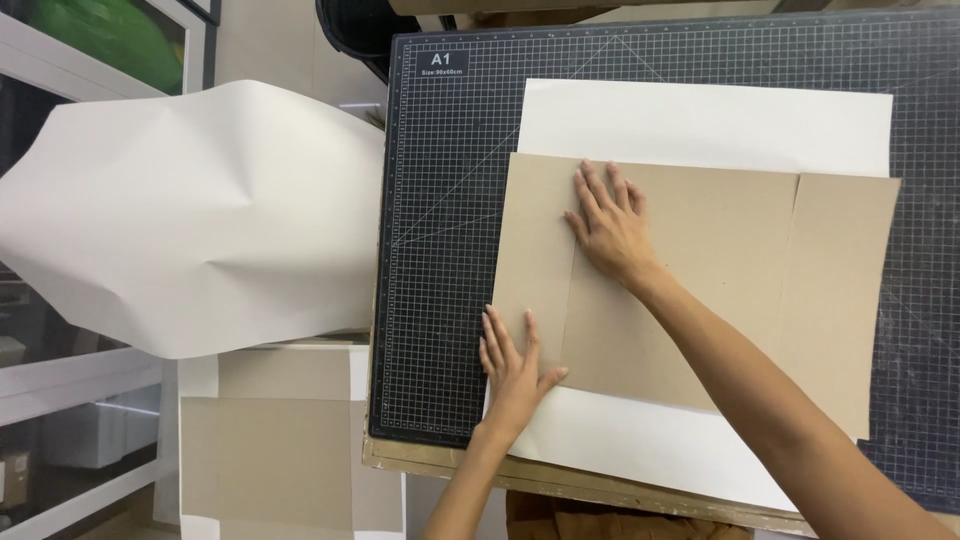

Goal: Applying a white adhesive sheet to a cardboard board, folding the edges over, and using a squeegee to smooth out air bubbles.

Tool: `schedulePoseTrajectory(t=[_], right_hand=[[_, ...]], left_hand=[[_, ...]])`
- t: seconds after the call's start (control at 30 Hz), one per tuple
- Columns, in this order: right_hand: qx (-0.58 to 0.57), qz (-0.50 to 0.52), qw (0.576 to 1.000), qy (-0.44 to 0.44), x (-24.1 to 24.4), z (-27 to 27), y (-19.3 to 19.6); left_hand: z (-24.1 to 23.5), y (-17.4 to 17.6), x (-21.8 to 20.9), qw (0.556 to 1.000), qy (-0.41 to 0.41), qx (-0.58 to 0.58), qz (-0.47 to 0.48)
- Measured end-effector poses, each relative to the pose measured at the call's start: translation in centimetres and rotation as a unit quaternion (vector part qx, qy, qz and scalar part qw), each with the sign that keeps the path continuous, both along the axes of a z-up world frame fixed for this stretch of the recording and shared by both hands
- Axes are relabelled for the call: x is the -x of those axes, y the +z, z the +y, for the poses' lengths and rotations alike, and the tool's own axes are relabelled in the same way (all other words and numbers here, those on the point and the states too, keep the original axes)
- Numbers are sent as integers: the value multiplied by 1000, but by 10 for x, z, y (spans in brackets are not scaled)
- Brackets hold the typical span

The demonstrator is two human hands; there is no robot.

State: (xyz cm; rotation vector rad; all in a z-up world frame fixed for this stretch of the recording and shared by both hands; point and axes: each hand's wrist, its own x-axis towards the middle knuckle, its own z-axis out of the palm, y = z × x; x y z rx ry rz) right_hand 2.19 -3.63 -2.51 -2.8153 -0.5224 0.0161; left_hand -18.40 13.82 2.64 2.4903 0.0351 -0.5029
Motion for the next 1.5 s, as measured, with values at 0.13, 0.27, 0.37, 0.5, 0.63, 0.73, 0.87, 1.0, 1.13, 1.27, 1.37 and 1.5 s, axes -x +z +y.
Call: schedulePoseTrajectory(t=[0.13, 0.27, 0.37, 0.5, 0.63, 0.73, 0.87, 1.0, 1.13, 1.27, 1.37, 1.5], right_hand=[[3, 17, 1000, -9, 0, 1, -5], [-5, -13, 1000, -9, -1, 1, -2], [-22, 1, 999, -24, 2, 3, 4], [-56, -15, 998, -31, 4, 0, 4], [-110, -19, 992, -50, 2, -9, -15], [-226, -32, 969, -97, 4, -19, -29], [-50, -98, 960, -259, 19, -59, -19], [49, -72, 908, -411, 20, -148, 1], [32, 7, 946, -322, 14, -199, 0], [75, 37, 955, -284, 18, -204, 15], [64, 74, 936, -338, 10, -186, 28], [41, 53, 933, -354, 11, -175, 19]], left_hand=[[1, 8, -4, 996, -57, -20, 66], [2, -41, 1, 975, -148, -166, -6], [0, -65, -5, 962, -169, -199, -77], [-21, 16, -60, 968, -177, -106, 142], [-57, 16, -128, 995, -74, -53, 36], [-88, -47, -177, 967, -7, -193, -167], [-107, -46, -211, 954, 42, -212, -207], [-101, -20, -210, 968, -1, -195, -159], [-94, -18, -218, 969, -55, -180, -162], [-91, -8, -220, 974, -86, -166, -128], [-92, -1, -222, 974, -87, -175, -114], [-92, -2, -219, 973, -98, -179, -106]])
